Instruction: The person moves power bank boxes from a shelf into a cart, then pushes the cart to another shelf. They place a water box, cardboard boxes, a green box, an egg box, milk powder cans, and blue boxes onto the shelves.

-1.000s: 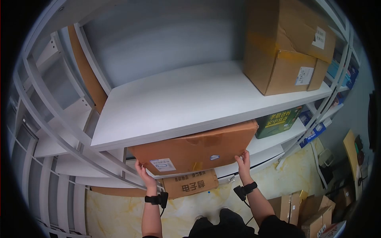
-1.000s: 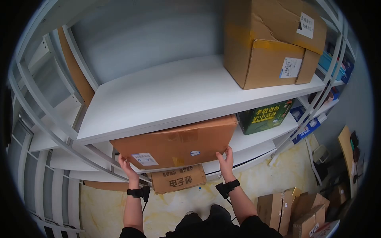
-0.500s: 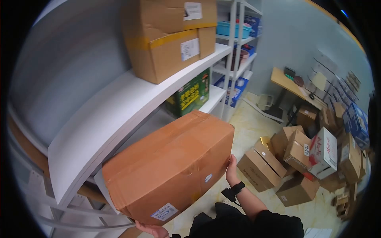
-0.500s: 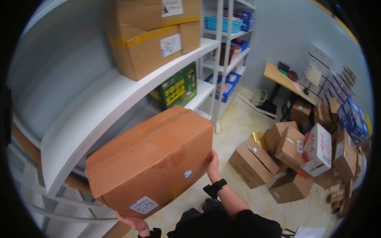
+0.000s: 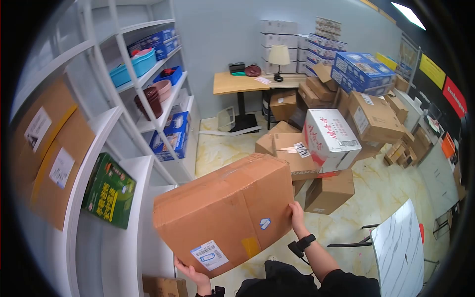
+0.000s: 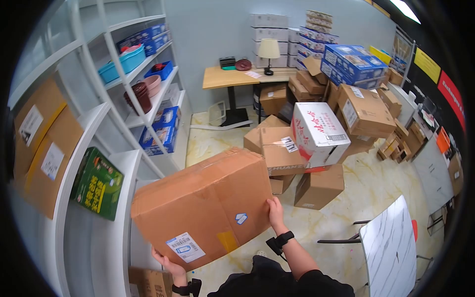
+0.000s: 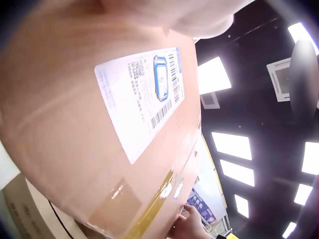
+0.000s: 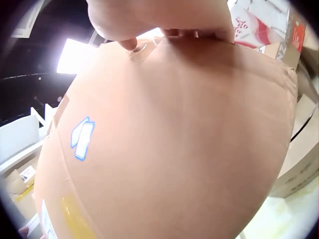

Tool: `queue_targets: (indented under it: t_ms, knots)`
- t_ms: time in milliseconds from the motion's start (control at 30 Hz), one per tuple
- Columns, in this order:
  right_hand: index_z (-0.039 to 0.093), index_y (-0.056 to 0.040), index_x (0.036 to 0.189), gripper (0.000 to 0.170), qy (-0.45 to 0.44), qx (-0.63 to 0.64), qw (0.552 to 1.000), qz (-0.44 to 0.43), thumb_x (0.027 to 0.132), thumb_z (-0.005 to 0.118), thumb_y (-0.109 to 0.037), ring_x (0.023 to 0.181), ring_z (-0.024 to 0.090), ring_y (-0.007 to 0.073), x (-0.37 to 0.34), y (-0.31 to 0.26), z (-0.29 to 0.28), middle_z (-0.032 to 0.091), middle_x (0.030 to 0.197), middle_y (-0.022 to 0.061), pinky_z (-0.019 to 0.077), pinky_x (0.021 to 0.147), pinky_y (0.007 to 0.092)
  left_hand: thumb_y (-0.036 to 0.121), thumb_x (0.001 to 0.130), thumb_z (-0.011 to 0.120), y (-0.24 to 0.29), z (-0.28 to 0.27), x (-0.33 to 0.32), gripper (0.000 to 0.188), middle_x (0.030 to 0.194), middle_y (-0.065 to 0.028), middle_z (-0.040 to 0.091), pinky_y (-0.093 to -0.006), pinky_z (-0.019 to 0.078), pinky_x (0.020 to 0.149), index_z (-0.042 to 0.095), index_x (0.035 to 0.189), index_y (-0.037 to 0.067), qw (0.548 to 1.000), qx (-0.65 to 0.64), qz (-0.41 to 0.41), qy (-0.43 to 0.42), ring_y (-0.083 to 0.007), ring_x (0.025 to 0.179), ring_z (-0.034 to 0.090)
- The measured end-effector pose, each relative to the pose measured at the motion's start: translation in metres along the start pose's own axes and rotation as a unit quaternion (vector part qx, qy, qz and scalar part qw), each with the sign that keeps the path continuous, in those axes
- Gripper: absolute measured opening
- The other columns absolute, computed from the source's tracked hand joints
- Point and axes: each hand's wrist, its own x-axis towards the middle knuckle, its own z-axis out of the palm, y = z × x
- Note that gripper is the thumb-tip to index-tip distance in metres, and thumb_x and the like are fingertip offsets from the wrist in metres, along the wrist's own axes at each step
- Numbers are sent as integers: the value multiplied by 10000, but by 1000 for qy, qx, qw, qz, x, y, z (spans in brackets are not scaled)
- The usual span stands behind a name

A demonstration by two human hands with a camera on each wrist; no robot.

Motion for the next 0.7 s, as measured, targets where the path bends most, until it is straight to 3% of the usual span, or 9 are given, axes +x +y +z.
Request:
queue_targets:
  t_ms: [100,200,433,500,600,700]
  knots:
    - [547,-11,839,196,29,-38,998,36,815,463,-186,726,471,97,28,1,-52,536,749,22,379,676,232,434,774,451,-24,62,9,673,1194,-145,372,-364,264,953,277,1230,-30,994,68,-64,-50,-245,1119,364]
    - [558,-7,876,209,23,-50,996,71,804,487,-190,747,476,93,55,4,-89,547,771,21,384,695,231,355,783,463,-64,96,9,632,1212,-152,372,-352,245,969,268,1243,-32,990,49,-100,-87,-248,1136,354]
    - [562,-2,868,226,-8,-81,994,69,787,518,-208,740,494,110,119,17,-107,554,759,34,400,690,236,271,765,508,-107,149,43,622,1227,-146,372,-343,230,988,270,1256,-29,982,54,-141,-113,-241,1154,346]
    - [569,10,844,284,-21,-245,966,82,760,564,-262,695,526,135,134,13,-101,574,725,50,421,649,251,270,760,516,-119,164,73,623,1224,-145,378,-344,236,986,280,1250,-31,982,63,-126,-129,-241,1149,352]
    - [602,17,870,381,-6,-289,954,84,706,628,-326,712,601,205,144,10,-88,628,752,125,458,648,302,263,741,544,-141,198,134,627,1211,-145,395,-347,258,976,303,1238,-33,976,65,-81,-190,-242,1135,372]
    - [584,51,855,395,15,-234,970,66,708,620,-313,644,576,169,145,31,-81,610,715,102,458,594,280,240,706,589,-165,249,199,643,1189,-149,426,-347,293,957,328,1228,-30,954,66,-42,-289,-242,1110,406]
